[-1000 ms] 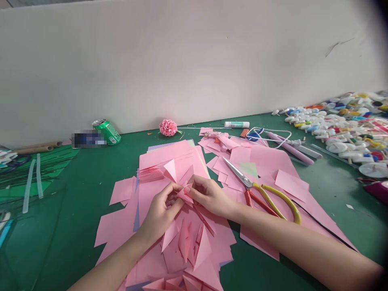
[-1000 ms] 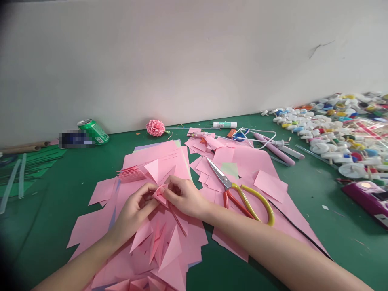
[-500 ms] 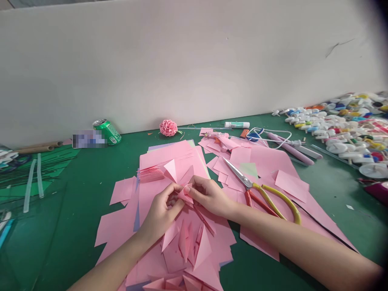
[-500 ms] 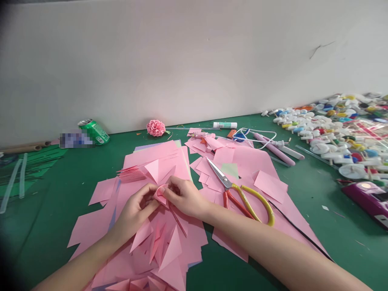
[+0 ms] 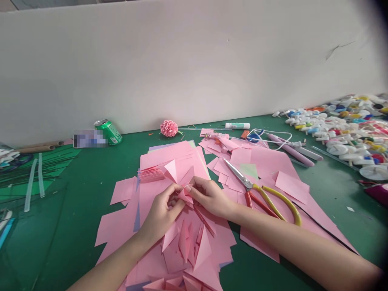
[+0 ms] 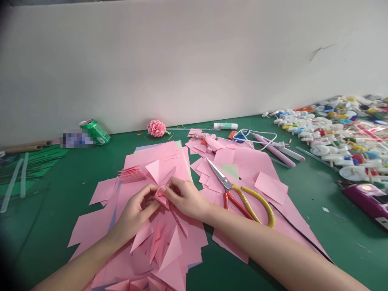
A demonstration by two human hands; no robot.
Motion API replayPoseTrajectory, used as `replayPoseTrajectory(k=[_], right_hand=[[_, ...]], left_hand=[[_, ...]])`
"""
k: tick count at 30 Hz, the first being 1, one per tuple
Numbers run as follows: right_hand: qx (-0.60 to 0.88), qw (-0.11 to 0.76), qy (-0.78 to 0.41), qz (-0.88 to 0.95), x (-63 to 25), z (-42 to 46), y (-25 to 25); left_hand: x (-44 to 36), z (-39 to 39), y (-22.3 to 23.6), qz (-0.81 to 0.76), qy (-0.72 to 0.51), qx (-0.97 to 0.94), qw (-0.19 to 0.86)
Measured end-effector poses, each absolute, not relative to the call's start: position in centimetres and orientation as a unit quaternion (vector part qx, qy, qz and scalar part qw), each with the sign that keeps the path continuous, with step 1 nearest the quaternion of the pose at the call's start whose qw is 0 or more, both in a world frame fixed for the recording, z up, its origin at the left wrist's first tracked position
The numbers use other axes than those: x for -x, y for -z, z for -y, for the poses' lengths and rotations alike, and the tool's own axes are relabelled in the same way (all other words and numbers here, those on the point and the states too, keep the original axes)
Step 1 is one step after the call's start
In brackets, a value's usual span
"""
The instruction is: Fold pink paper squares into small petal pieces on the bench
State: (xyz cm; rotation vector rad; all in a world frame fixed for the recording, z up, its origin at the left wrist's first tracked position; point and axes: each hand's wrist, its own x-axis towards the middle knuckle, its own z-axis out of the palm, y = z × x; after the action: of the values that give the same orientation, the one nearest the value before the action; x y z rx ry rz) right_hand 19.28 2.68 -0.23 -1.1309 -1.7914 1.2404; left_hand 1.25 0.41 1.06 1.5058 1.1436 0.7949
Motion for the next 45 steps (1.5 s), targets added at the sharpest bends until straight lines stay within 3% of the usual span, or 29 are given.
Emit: replayPoseTrajectory(k=[14, 45], right_hand=[[0.427, 0.336, -0.459, 0.703, -19.40, -2.75, 0.29], [0.405, 0.374, -0.557, 0.622, -19.31, -2.65, -0.44]], left_hand=[[-1.25, -0.35, -1.21, -0.491, -0.347, -0.619, 0.505], [-1.08, -0.65, -1.52, -0.508, -0.364, -0.572, 0.531]])
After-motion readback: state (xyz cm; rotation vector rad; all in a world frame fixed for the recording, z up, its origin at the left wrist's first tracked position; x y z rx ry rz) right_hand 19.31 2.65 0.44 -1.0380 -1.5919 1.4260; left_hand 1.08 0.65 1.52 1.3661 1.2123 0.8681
